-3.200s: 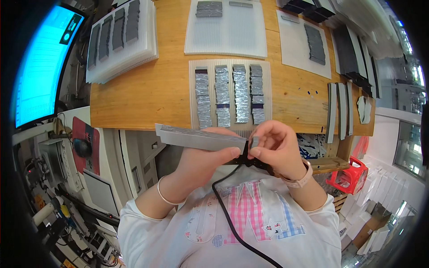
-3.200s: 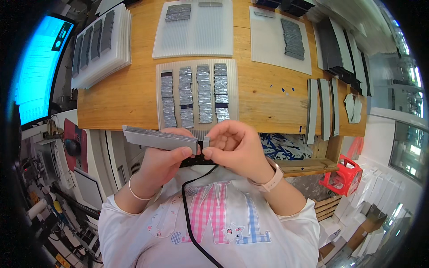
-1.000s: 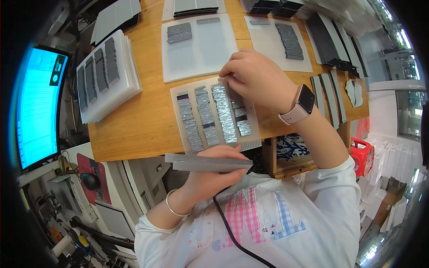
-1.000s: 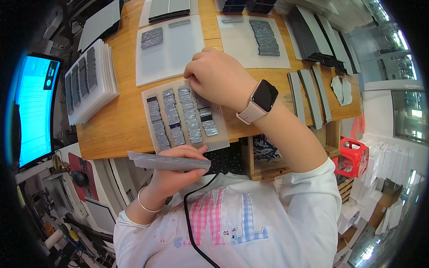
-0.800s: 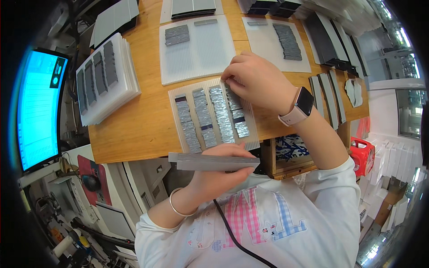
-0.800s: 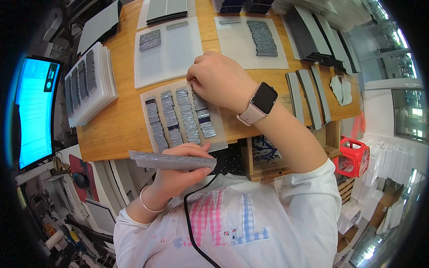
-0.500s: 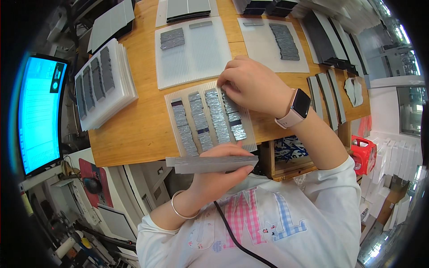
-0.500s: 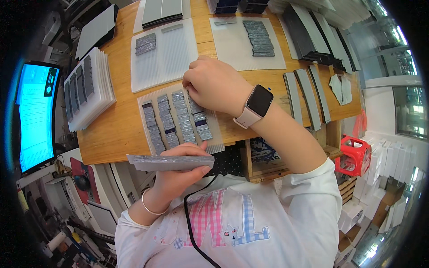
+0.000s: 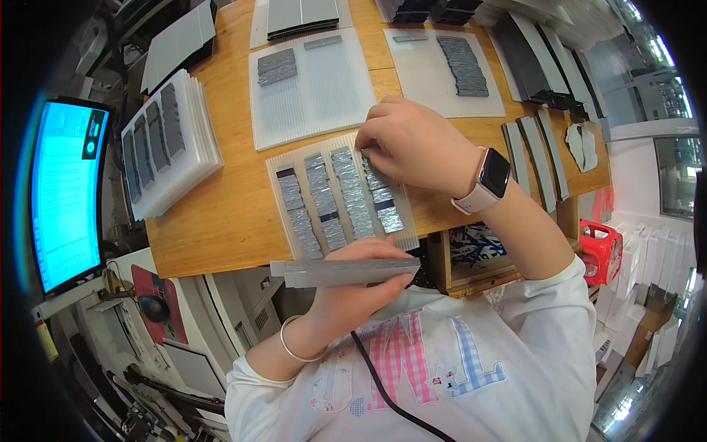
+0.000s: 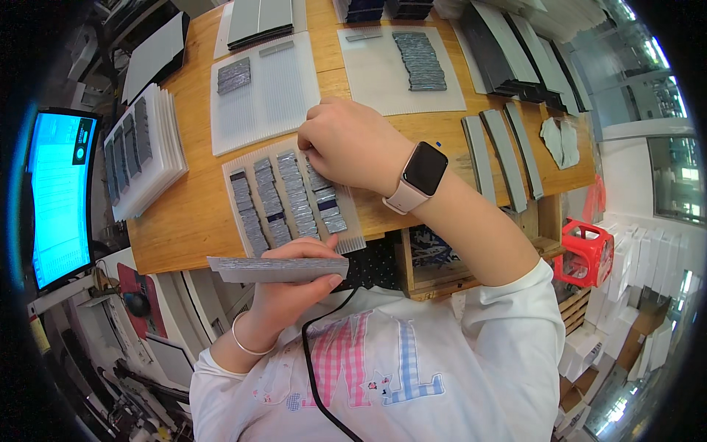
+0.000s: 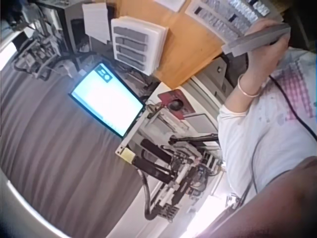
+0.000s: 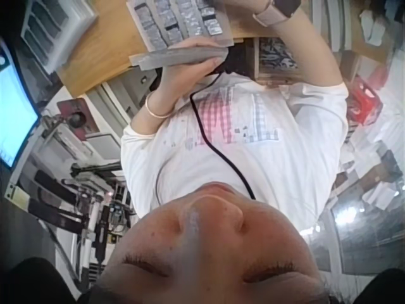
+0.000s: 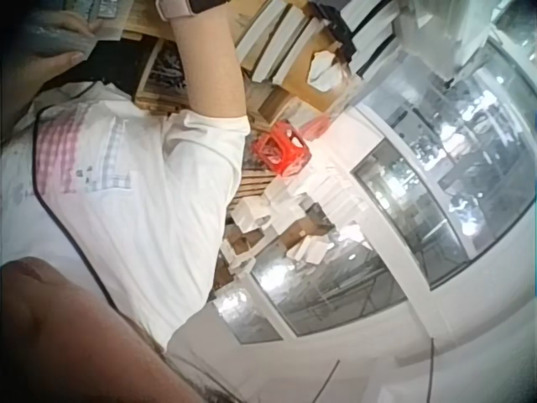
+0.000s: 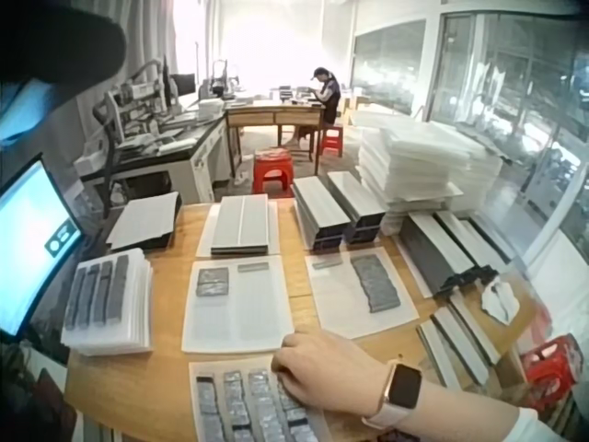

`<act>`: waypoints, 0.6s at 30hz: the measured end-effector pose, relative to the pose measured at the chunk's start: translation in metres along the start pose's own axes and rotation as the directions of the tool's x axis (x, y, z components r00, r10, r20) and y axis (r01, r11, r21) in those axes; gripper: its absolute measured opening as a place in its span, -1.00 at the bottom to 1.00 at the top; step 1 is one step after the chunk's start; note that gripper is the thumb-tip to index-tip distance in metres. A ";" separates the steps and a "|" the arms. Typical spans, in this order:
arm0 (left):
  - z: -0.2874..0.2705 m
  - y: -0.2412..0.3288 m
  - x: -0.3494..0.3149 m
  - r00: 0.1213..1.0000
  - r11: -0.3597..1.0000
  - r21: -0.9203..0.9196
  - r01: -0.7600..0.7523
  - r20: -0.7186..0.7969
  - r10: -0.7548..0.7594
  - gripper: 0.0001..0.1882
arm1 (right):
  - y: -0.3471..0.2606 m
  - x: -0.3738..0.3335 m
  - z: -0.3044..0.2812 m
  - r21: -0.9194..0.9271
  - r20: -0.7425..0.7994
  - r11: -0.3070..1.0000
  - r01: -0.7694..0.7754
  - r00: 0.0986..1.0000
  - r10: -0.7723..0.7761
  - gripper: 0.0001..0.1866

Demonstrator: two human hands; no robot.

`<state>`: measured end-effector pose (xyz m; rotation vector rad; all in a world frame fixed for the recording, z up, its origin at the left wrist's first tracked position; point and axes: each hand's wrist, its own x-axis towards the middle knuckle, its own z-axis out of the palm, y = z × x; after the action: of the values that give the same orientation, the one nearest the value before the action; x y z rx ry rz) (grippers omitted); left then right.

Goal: The person picks up small metal plates from plastic trays on the workbench and stacks them one by one against a metal bar.

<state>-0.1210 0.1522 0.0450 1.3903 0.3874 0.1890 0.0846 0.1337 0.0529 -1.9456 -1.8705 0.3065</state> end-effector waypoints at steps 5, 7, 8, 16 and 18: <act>0.000 0.000 0.000 1.000 1.000 -0.004 0.013 0.004 -0.013 -0.82 | 0.001 -0.001 0.000 -0.003 0.012 1.000 -0.009 1.000 0.009 -0.89; 0.000 0.000 -0.001 1.000 1.000 0.005 0.021 -0.001 -0.021 -0.82 | 0.000 -0.001 -0.002 -0.006 0.012 1.000 -0.008 1.000 0.008 -0.88; 0.000 0.000 -0.001 1.000 1.000 0.007 0.005 0.003 -0.005 -0.82 | 0.000 -0.001 -0.002 -0.006 0.012 1.000 -0.007 1.000 0.007 -0.88; -0.007 0.001 -0.016 0.998 0.998 -0.035 -0.059 0.017 0.060 -0.84 | -0.009 0.009 -0.005 0.001 -0.054 0.999 0.050 0.997 -0.050 -0.90; -0.012 -0.001 -0.025 0.999 0.996 -0.070 -0.047 -0.011 0.046 -0.83 | -0.016 0.013 -0.003 0.015 -0.052 0.998 0.053 0.997 -0.052 -0.91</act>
<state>-0.1483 0.1543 0.0464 1.3301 0.3536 0.2453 0.0731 0.1465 0.0644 -1.8721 -1.8768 0.2522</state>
